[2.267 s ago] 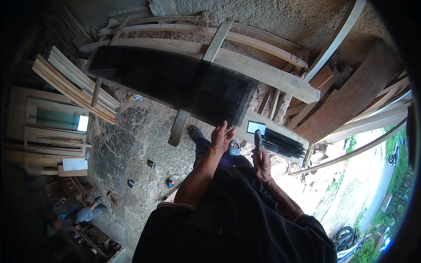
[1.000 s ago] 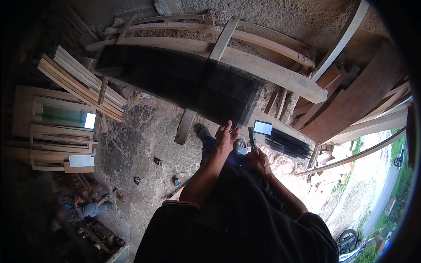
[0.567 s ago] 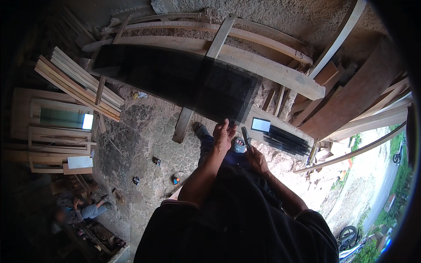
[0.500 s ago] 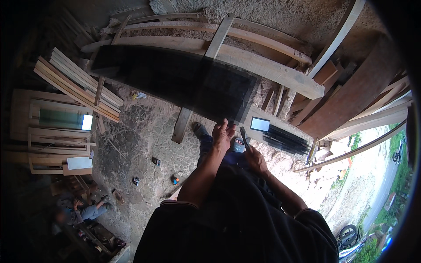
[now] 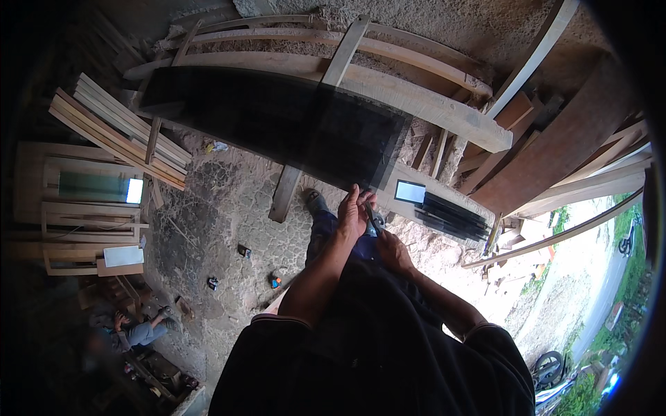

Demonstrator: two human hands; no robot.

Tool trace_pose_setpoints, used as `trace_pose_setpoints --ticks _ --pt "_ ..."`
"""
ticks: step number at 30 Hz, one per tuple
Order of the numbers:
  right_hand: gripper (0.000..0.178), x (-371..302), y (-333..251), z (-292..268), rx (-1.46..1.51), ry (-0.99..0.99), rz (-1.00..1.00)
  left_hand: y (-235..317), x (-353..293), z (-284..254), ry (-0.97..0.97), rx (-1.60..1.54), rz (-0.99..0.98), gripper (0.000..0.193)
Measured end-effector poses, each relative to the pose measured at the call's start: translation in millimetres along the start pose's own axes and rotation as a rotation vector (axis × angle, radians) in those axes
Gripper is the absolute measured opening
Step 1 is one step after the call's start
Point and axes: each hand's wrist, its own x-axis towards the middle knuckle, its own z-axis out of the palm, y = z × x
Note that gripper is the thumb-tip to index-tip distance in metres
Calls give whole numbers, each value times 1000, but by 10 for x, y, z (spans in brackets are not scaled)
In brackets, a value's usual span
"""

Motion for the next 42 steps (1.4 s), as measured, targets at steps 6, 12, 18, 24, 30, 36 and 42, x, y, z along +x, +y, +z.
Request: trace_pose_setpoints --ticks 6,12,18,24,30,36,42 --pt "23 -28 -64 143 9 136 -86 -22 21 -19 -93 -43 -11 49" --pt "25 -6 -56 291 45 210 -76 -21 20 53 -51 -5 -18 50" --pt "32 -35 -148 323 16 257 -95 -20 77 -30 -54 19 -48 55" --pt "49 19 -81 330 21 76 14 -15 53 36 -54 58 -27 56" --pt "47 11 -156 327 57 107 54 14 35 48 -57 71 -22 58" --pt "40 17 -196 338 45 167 12 3 69 40 -21 62 -27 58" --pt "40 3 -246 311 50 176 60 21 76 48 -20 79 -63 59"
